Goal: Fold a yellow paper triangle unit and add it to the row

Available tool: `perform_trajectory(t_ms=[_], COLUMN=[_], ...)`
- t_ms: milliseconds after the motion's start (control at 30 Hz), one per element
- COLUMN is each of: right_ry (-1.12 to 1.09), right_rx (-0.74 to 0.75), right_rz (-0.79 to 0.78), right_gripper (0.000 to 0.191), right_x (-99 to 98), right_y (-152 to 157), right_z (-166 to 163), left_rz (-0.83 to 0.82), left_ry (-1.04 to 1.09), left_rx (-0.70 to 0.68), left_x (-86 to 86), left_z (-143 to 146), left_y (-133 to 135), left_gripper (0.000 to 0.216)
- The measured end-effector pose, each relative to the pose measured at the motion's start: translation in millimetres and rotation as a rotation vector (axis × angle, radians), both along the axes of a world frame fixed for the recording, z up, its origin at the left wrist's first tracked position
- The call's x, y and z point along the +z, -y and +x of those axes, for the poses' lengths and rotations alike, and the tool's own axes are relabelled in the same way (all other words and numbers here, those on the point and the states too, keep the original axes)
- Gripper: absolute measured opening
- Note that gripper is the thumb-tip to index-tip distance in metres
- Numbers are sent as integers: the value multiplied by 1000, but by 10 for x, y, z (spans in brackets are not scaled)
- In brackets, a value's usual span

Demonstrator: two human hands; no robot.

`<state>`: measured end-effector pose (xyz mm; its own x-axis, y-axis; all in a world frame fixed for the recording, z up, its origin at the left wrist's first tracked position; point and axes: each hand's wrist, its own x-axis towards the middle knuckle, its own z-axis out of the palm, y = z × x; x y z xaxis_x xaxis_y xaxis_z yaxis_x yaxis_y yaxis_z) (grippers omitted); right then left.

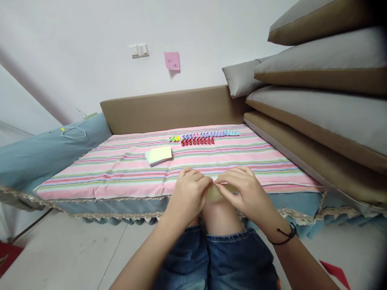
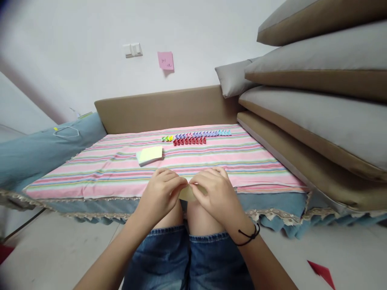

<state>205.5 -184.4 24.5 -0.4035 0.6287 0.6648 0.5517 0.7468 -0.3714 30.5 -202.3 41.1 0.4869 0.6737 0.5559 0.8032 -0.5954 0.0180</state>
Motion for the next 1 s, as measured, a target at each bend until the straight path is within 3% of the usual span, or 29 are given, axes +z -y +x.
perform_trajectory(t_ms=[300, 367, 433, 500, 567, 633, 700, 800, 1000], right_ry=[-38, -121, -267, -452, -646, -777, -889, -1047, -1242], right_rx=[-162, -265, -322, -247, -63, 97, 201, 237, -66], right_rz=[73, 75, -25, -232, -503, -723, -830, -845, -757], right_gripper=[13, 13, 13, 17, 32, 44, 37, 31, 23], right_x=[-133, -143, -138, -116, -80, -39, -11, -20, -282], right_y=[39, 1, -47, -106, -185, -295, -443, -738, -1387], right_z=[704, 832, 845, 724, 497, 225, -26, -278, -385], left_rz=[-8, -56, -172, -288, -319, -336, -399, -502, -853], left_ry=[102, 277, 603, 1012, 1359, 1563, 1684, 1734, 1552], left_rx=[62, 125, 150, 124, 116, 118, 94, 34, -39], left_x=[34, 30, 4, -39, -89, -128, -150, -161, -316], left_z=[-196, -272, -302, -260, -150, -8, 123, 224, 108], left_y=[134, 91, 4, -122, -276, -444, -619, -882, -1339], left_gripper=[18, 15, 11, 13, 20, 24, 27, 28, 27])
